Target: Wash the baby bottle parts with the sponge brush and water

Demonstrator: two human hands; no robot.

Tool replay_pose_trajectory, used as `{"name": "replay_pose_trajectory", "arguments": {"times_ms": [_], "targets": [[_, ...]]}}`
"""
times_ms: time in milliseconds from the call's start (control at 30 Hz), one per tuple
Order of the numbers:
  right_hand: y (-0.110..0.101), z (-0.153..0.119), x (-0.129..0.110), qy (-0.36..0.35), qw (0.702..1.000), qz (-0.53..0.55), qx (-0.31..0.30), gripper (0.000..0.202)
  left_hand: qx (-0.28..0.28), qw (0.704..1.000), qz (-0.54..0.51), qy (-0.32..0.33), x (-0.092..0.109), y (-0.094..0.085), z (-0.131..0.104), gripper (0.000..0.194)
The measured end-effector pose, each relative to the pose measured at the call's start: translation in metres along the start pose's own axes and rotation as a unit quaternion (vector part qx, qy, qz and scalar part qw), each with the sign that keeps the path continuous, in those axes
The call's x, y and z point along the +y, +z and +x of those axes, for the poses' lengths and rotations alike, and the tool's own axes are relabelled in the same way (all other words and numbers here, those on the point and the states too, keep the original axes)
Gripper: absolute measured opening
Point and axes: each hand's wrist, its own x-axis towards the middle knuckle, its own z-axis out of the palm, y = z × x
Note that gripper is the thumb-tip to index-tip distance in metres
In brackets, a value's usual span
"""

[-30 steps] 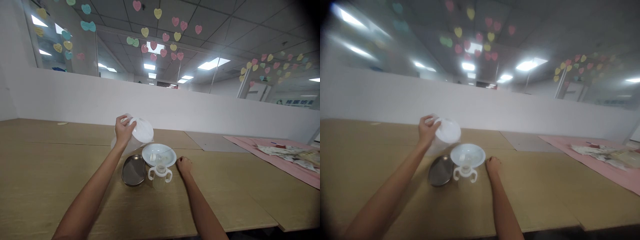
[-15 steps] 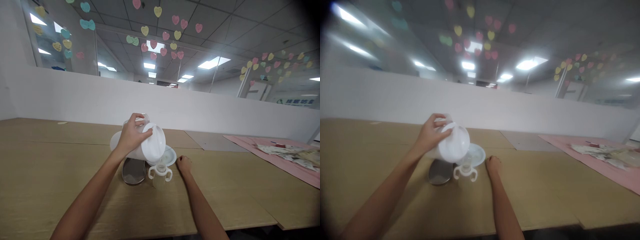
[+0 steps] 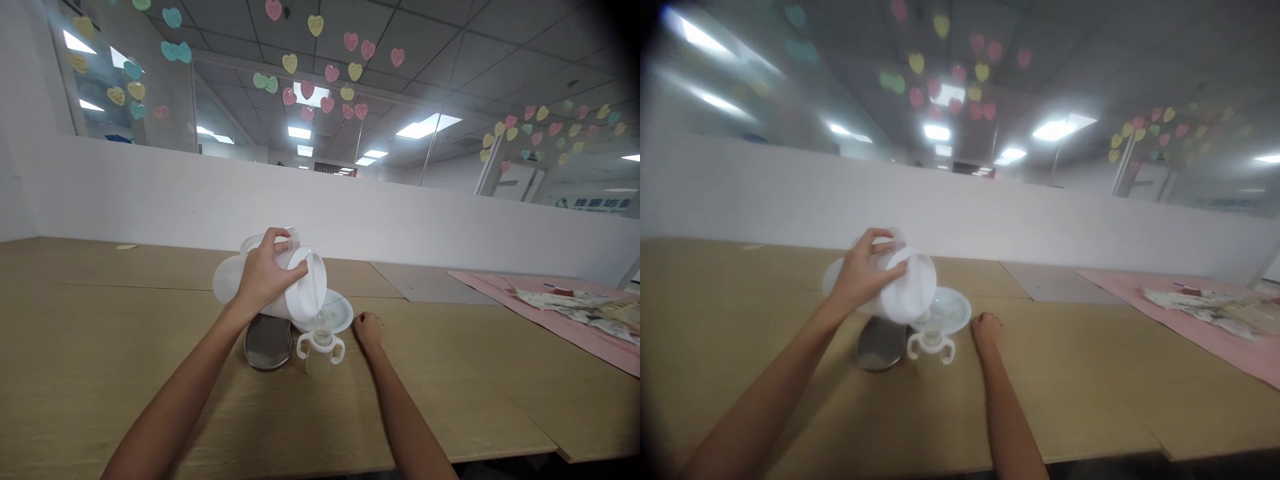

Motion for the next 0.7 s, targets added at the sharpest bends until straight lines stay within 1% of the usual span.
{"name": "replay_pose_trajectory", "arguments": {"times_ms": [67, 133, 200, 233, 300, 400, 500, 567, 700], "targets": [[0.0, 0.0, 0.0, 0.002, 1.0, -0.002, -0.002, 0.031, 0.011, 0.998, -0.054, -0.028, -0.011, 0.0, 0.007, 0.046], [-0.001, 0.0, 0.0, -0.001, 1.0, -0.005, -0.001, 0.031, 0.029, 0.987, -0.135, -0.082, -0.025, -0.002, 0.016, 0.047], [-0.001, 0.0, 0.001, -0.007, 1.0, -0.01, 0.0, 0.031, 0.078, 0.963, -0.212, -0.15, -0.039, -0.007, 0.025, 0.048], [-0.001, -0.001, 0.001, -0.011, 1.0, -0.013, 0.001, 0.031, 0.112, 0.948, -0.235, -0.181, -0.046, -0.01, 0.03, 0.046], [-0.001, -0.001, 0.001, -0.018, 1.0, -0.02, 0.005, 0.032, 0.177, 0.922, -0.262, -0.222, -0.061, -0.018, 0.039, 0.044], [-0.001, -0.001, 0.001, -0.023, 0.999, -0.023, 0.006, 0.031, 0.256, 0.892, -0.278, -0.249, -0.08, -0.029, 0.048, 0.041], [-0.002, -0.001, 0.0, -0.019, 1.0, -0.024, 0.006, 0.03, 0.318, 0.87, -0.269, -0.264, -0.097, -0.037, 0.052, 0.043], [-0.002, -0.001, 0.0, -0.016, 1.0, -0.022, 0.005, 0.031, 0.343, 0.863, -0.245, -0.278, -0.107, -0.042, 0.053, 0.043], [-0.002, -0.001, -0.001, -0.011, 1.0, -0.017, -0.001, 0.031, 0.358, 0.862, -0.187, -0.306, -0.128, -0.048, 0.051, 0.042]]}}
